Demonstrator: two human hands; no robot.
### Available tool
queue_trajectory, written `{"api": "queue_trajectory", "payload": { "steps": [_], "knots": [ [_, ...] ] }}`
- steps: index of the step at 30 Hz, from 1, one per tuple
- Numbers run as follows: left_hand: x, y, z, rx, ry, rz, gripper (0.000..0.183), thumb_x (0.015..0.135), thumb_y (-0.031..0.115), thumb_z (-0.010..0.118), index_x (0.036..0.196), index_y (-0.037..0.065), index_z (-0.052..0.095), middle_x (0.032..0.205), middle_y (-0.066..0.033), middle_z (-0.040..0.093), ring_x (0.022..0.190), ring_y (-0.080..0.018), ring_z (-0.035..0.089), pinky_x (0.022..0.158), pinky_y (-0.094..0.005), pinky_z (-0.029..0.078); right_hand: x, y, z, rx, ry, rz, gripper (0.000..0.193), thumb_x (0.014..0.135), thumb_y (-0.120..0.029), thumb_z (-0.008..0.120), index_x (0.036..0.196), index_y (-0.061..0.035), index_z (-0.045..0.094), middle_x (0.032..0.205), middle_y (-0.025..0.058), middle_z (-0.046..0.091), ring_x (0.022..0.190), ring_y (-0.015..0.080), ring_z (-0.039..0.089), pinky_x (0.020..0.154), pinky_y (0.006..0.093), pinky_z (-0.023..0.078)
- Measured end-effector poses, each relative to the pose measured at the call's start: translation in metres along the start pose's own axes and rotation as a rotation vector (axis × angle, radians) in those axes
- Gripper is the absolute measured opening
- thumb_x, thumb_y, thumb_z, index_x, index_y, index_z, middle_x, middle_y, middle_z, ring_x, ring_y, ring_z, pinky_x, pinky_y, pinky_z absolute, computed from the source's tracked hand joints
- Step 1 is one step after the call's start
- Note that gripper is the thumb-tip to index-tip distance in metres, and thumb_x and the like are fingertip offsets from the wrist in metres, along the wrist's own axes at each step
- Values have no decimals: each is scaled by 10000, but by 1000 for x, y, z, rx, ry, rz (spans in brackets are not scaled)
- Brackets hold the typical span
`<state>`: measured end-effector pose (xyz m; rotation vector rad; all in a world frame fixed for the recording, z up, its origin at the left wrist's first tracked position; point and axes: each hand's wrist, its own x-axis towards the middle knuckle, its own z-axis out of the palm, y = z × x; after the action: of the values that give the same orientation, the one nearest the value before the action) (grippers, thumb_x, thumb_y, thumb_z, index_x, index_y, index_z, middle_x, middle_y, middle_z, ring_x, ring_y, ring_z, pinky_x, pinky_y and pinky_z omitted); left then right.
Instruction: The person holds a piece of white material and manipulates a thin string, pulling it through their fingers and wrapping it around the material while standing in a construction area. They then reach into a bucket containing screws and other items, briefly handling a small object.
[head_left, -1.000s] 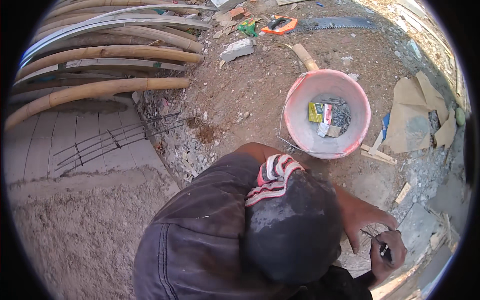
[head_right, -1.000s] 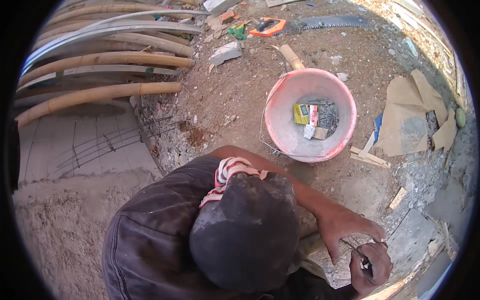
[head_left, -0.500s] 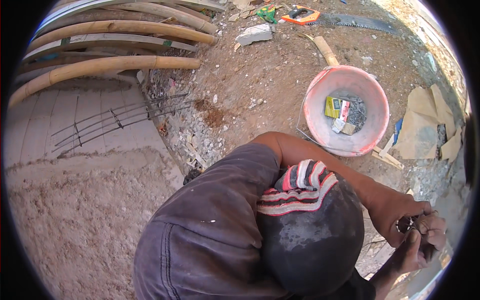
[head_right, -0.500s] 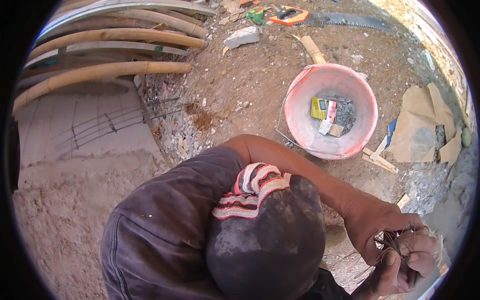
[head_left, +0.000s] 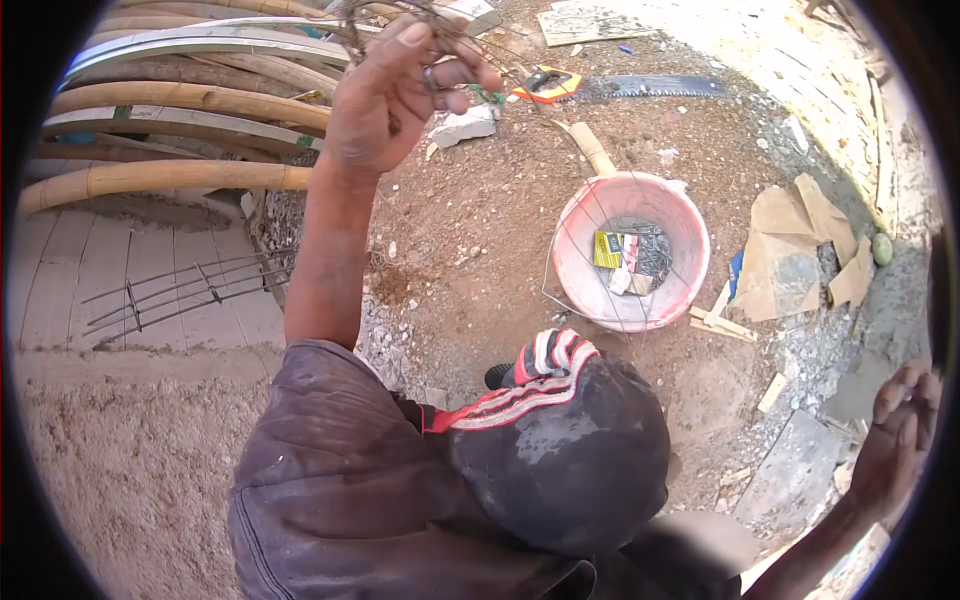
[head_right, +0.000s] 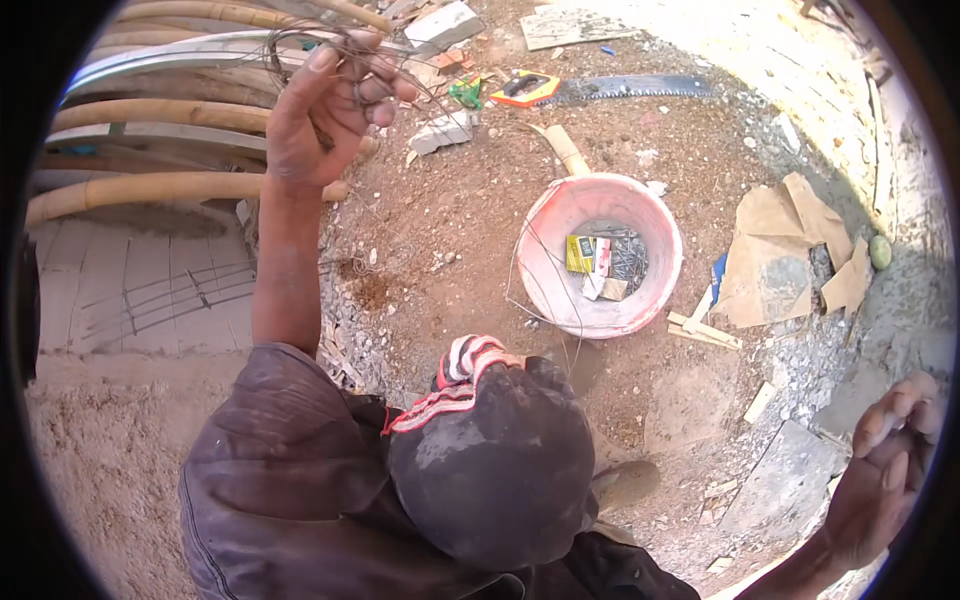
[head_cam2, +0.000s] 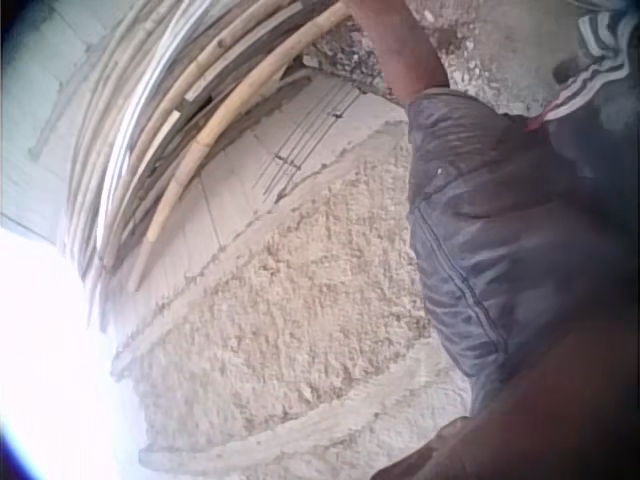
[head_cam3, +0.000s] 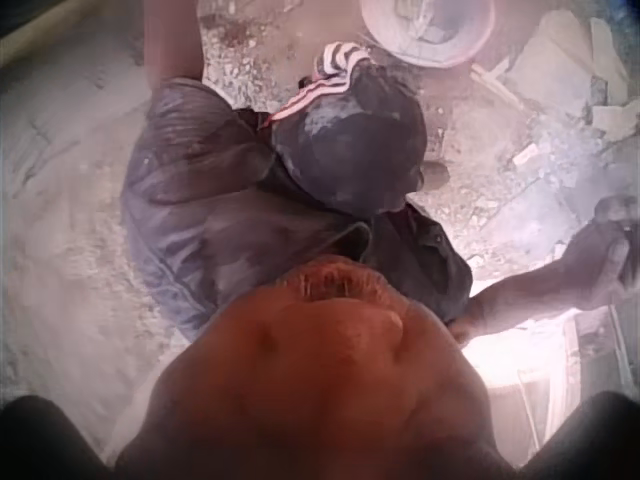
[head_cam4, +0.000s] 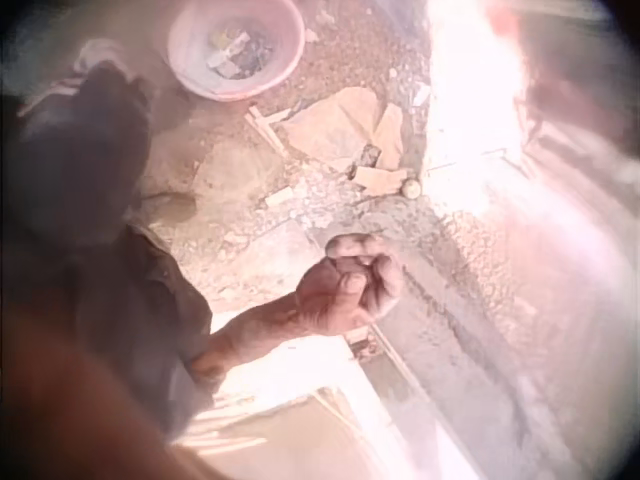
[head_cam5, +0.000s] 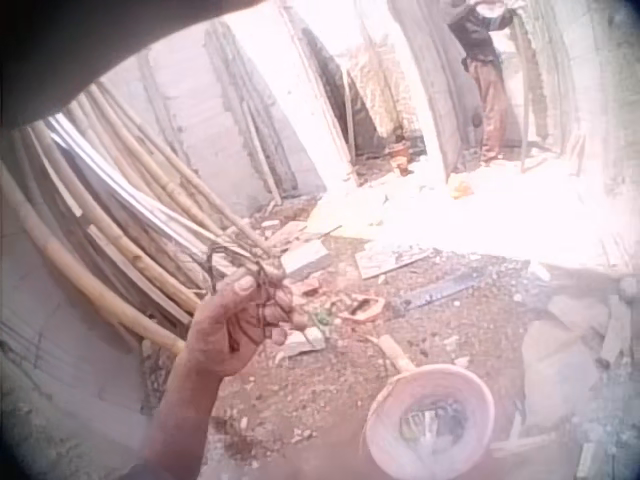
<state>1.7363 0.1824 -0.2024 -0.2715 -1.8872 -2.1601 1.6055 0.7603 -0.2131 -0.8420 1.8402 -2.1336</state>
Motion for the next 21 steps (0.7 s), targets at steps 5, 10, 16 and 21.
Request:
{"api": "queue_trajectory", "payload": {
  "steps": [5, 10, 16, 21],
  "knots": [
    [-81, 1, -188, 58, 795, -334, 514, 968, 416, 615, 1274, 9, 543, 1171, -124, 644, 1124, -281, 651, 837, -376, 557, -39, 47, 16, -141, 38, 253, 358, 894, -126, 714, 1196, 17, 588, 1089, 132, 634, 860, 150, 614, 769, 271, 476],
    [-181, -59, -241, 1001, 1335, -758, 1086, 782, 569, 748, 1528, 3, 197, 1536, -228, 320, 1401, -442, 334, 1072, -577, 349, -53, 59, 5, -324, 146, 591, 397, 878, -91, 717, 1234, 23, 582, 1083, 79, 651, 876, 116, 606, 807, 261, 478],
    [-129, -161, -187, 1972, 316, -524, 877, 758, 243, 812, 1477, 72, 339, 1569, -215, 267, 1435, -402, 280, 1138, -495, 316, -56, 56, -23, -568, -72, 783, 413, 853, -28, 698, 1245, -6, 567, 1021, 47, 608, 871, 106, 561, 798, 267, 478],
    [-13, -255, -141, 2121, -369, -473, 1131, 678, 300, 879, 1560, 146, 188, 1632, -81, 202, 1500, -335, 190, 1189, -555, 228, -43, 88, -31, -773, -381, 896, 586, 783, 44, 709, 1327, -50, 509, 991, 92, 601, 879, 155, 614, 761, 305, 507]
  ]
}}
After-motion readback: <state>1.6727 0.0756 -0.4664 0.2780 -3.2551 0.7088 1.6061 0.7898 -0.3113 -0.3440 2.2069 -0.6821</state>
